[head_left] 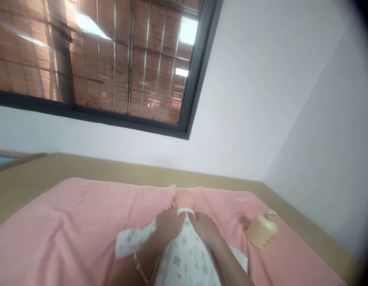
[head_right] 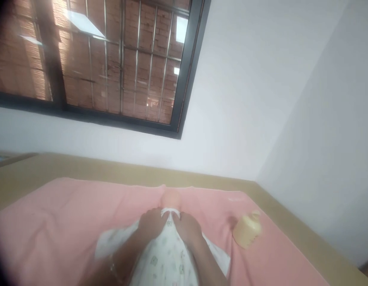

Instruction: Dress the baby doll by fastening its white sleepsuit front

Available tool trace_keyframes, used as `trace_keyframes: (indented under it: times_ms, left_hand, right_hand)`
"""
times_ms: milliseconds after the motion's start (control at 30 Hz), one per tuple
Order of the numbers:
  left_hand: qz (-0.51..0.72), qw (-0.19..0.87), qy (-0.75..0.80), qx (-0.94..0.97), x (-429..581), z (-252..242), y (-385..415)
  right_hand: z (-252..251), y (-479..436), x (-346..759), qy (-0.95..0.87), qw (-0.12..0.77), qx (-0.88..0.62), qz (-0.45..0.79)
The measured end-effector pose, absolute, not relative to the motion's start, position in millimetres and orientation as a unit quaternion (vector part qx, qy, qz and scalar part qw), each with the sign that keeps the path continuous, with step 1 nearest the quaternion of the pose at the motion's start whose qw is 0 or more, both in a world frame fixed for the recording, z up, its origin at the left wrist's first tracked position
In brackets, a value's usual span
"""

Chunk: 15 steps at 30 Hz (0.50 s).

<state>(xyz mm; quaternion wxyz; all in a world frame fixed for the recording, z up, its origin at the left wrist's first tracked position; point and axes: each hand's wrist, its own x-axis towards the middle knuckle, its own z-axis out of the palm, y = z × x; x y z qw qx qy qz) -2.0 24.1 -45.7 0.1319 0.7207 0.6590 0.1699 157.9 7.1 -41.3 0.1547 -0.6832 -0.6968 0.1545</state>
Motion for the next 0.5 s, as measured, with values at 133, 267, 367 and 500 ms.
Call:
trace_keyframes:
  times_ms: [133,267,367,500]
  left_hand:
    - [0.184,0.137,0.653,0.722,-2.5,-43.5,20.9]
    - [0.181,0.141,0.65,0.725,-3.2,-45.1,22.4]
    - [0.18,0.136,0.651,0.725,-3.2,-46.3,25.2]
    - [0.175,0.135,0.651,0.726,-2.9,-45.3,26.1]
  right_hand:
    - [-44.5,4.5,156.8,-0.691,0.167,-0.687,0.151]
    - [-46.3,6.7,156.4,-0.687,0.166,-0.693,0.146]
    - [-48.7,10.6,157.0,-0.682,0.169,-0.694,0.156]
    - [-51.5,13.1,157.9,-0.683,0.181,-0.69,0.156]
